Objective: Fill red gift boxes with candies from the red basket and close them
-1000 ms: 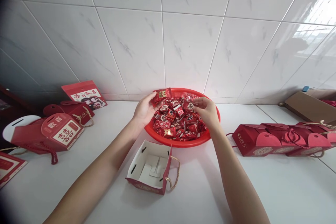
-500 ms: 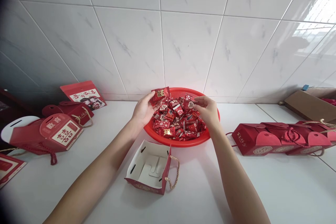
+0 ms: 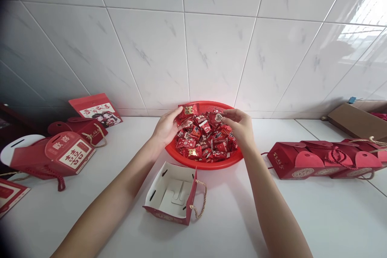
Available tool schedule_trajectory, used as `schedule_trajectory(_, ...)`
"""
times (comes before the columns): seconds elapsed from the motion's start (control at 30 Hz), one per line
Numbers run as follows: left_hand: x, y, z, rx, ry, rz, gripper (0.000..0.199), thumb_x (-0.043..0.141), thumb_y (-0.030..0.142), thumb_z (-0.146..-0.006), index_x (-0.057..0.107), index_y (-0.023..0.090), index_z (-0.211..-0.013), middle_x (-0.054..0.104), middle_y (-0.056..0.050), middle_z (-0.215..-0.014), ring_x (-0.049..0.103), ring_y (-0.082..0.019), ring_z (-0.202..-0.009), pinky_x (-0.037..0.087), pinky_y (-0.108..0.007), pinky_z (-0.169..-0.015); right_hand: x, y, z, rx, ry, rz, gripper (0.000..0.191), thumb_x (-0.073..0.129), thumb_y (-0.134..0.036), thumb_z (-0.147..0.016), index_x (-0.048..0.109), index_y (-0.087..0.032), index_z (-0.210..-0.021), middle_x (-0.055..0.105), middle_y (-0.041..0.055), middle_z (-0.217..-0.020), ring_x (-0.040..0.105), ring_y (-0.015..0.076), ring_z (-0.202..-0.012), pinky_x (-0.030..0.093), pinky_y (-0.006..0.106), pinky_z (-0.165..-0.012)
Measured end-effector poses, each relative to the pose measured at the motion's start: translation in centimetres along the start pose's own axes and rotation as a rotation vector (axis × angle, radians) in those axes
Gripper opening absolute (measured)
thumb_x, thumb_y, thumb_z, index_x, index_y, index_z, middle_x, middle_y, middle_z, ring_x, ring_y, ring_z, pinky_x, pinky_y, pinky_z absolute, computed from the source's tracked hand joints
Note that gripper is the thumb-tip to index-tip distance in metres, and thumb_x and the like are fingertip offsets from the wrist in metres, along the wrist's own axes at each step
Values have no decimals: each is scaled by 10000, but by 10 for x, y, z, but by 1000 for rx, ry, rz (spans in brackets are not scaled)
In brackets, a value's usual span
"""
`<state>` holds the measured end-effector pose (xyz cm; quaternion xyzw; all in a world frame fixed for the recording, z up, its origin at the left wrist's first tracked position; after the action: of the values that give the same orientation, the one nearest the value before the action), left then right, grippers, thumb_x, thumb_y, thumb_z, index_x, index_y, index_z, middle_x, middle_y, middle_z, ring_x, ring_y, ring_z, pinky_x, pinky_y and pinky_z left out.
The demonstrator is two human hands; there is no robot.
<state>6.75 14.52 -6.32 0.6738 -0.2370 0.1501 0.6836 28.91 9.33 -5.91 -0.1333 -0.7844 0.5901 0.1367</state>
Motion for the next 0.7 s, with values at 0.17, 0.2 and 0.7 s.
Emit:
schedule_trajectory(0.17,1,0,2,-20,-59,-82,360,942,392,-558,778,172,-792,728,-4,-837,644,-146,-796,562,-258,-688,5,-14,2,-41,-28,-247,269,912,-283,-571,794,-231,-808,770,21,-842,698,188,-821,557,366,-839)
schedule_trajectory(0.2,1,0,2,-19,-62,-90,366,947,403,-545,782,176,-780,725,0,-821,643,-148,-798,566,-262,-692,8,-16,3,-39,-31,-302,262,923,-282,-565,790,-229,-784,765,17,-842,696,179,-821,558,354,-843)
schedule_trajectory(0.7,3,-2,5,-85,-287,-178,339,870,248,-602,817,205,-934,793,-40,-964,714,-205,-870,546,-365,-904,29,-6,13,202,-75,-412,423,1003,-382,-457,678,-228,-678,728,-10,-751,697,163,-727,588,306,-726)
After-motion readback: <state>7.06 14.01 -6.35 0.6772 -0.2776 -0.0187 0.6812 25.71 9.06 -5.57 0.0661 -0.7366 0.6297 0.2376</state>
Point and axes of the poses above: each hand's wrist, its own z-axis away from the middle knuckle, its own x-axis out of the palm, y = z × x, the point moved 2 cm from there along -z, towards the middle knuckle
